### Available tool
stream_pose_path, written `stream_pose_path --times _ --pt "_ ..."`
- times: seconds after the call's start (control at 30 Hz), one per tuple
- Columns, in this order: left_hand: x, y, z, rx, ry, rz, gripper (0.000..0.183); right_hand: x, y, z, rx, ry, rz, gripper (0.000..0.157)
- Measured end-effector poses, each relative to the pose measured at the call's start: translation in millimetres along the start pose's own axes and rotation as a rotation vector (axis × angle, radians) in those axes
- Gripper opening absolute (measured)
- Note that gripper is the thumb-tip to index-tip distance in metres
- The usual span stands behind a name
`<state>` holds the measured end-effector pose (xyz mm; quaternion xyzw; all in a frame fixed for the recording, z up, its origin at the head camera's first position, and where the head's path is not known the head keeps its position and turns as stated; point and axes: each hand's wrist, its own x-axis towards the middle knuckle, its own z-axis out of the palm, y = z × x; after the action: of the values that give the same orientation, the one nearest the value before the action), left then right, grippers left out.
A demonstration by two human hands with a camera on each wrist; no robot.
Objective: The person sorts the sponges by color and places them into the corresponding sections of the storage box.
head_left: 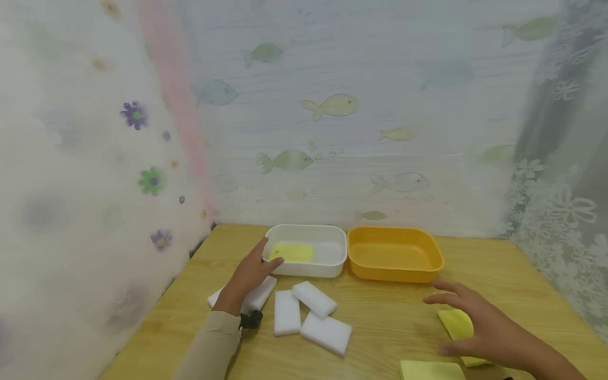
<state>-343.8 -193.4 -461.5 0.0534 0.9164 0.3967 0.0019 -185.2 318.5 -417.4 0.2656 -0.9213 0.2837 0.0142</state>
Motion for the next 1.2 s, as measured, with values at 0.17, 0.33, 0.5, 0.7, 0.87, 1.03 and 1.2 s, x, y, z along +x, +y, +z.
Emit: stream_pose_path --times 0.17,0.33,0.5,0.7,0.87,1.03,1.2 --pt "-0.1 -1.6 -1.1 -0.004 0.000 0.009 0.094 -22 24 0.8 0.048 -0.119 0.067 0.080" --pt "3.7 -2.1 -1.2 -0.005 0.006 0.026 0.095 -34 46 9.4 -0.006 -0.167 0.058 0.077" --pt "3.6 -1.0 -1.1 -0.010 0.014 0.029 0.094 -35 56 19.5 -0.039 -0.166 -0.003 0.066" --pt "-0.6 -0.4 -2.3 0.001 0.009 0.023 0.094 -25 48 25.7 0.005 -0.235 0.046 0.064" --pt "0.3 -2.7 -1.7 0.007 0.014 0.024 0.096 -13 32 29.8 0.090 -0.277 0.133 0.067" --pt "0.0 -3.9 -1.5 0.011 0.008 0.020 0.096 -3 19 34.7 0.175 -0.279 0.171 0.054" --pt "-0.2 -0.9 -0.8 0.002 0.008 0.027 0.094 8 13 39.4 0.232 -0.260 0.153 0.041"
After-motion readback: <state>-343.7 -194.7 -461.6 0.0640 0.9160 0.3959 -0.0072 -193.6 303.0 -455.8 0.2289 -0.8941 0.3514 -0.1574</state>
